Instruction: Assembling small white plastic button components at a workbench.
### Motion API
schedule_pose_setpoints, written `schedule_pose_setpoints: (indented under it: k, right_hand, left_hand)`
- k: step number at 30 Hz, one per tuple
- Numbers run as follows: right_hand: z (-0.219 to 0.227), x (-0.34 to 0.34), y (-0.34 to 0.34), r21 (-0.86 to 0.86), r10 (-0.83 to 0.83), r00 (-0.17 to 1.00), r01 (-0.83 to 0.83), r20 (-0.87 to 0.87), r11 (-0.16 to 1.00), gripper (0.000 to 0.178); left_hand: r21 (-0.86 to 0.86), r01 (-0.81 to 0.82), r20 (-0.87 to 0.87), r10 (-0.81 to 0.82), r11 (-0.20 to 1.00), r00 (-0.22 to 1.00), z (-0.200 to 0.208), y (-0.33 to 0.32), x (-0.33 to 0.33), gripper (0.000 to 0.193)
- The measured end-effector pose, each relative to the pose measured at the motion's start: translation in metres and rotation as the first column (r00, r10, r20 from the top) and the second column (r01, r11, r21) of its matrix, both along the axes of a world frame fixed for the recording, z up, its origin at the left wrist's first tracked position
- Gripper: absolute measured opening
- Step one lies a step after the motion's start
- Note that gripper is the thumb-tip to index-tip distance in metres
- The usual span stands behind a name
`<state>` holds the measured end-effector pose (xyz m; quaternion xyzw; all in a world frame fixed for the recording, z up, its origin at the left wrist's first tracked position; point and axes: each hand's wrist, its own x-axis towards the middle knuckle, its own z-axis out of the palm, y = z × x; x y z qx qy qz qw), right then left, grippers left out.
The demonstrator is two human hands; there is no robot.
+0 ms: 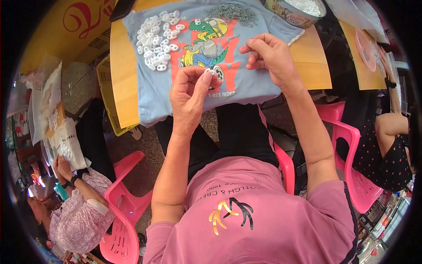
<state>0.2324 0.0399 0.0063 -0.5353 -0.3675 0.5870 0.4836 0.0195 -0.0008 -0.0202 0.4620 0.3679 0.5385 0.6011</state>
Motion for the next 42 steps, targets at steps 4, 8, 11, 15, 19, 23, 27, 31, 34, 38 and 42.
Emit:
schedule_pose_setpoints:
  k: [4, 8, 11, 15, 19, 23, 27, 31, 34, 38, 42]
  right_hand:
    - [0.000, 0.001, 0.001, 0.015, 0.046, 0.983, -0.049, 0.177, 0.999, 0.014]
    - [0.001, 0.004, -0.001, 0.044, 0.035, 0.991, -0.041, 0.131, 0.998, 0.016]
    - [0.003, 0.003, -0.005, 0.127, 0.037, 0.999, -0.037, 0.007, 0.991, 0.018]
    - [0.014, -0.008, -0.019, 0.198, 0.121, 0.992, -0.113, -0.027, 0.974, 0.019]
    - [0.022, -0.029, -0.035, 0.315, 0.221, 0.964, -0.256, 0.145, 0.914, 0.018]
    - [0.032, -0.041, -0.049, 0.351, 0.224, 0.954, -0.283, 0.200, 0.892, 0.018]
    - [0.032, -0.048, -0.053, 0.345, 0.245, 0.960, -0.277, 0.132, 0.897, 0.017]
    - [0.030, -0.052, -0.056, 0.300, 0.269, 0.961, -0.277, 0.070, 0.913, 0.018]
    - [0.028, -0.054, -0.059, 0.289, 0.272, 0.957, -0.291, 0.102, 0.912, 0.019]
    - [0.027, -0.056, -0.062, 0.292, 0.269, 0.955, -0.294, 0.122, 0.910, 0.022]
    - [0.026, -0.058, -0.063, 0.293, 0.262, 0.963, -0.268, 0.062, 0.918, 0.025]
  left_hand:
    - [0.006, -0.004, 0.004, 0.004, 1.000, 1.000, -0.001, 0.000, 0.000, 0.013]
    - [-0.004, 0.000, 0.021, 0.000, 1.000, 1.000, -0.001, 0.000, 0.001, 0.013]
    - [-0.012, -0.005, 0.036, 0.005, 1.000, 0.999, 0.000, 0.001, 0.001, 0.013]
    - [-0.049, -0.014, 0.037, 0.016, 0.999, 0.999, 0.003, 0.001, 0.000, 0.013]
    - [-0.018, -0.045, -0.013, 0.045, 0.999, 0.999, 0.021, -0.009, 0.002, 0.013]
    - [0.039, -0.028, 0.035, 0.027, 0.999, 0.999, 0.035, -0.018, 0.001, 0.013]
    - [0.031, 0.013, 0.120, -0.017, 0.999, 0.993, 0.036, -0.023, -0.003, 0.013]
    - [-0.004, 0.014, 0.113, -0.014, 1.000, 0.994, 0.037, -0.029, -0.004, 0.013]
    - [-0.006, 0.008, 0.127, -0.007, 1.000, 0.992, 0.038, -0.032, -0.005, 0.013]
    - [-0.015, -0.013, 0.101, 0.015, 1.000, 0.995, 0.039, -0.036, -0.006, 0.013]
    - [-0.008, -0.013, 0.107, 0.013, 1.000, 0.994, 0.039, -0.037, -0.006, 0.013]
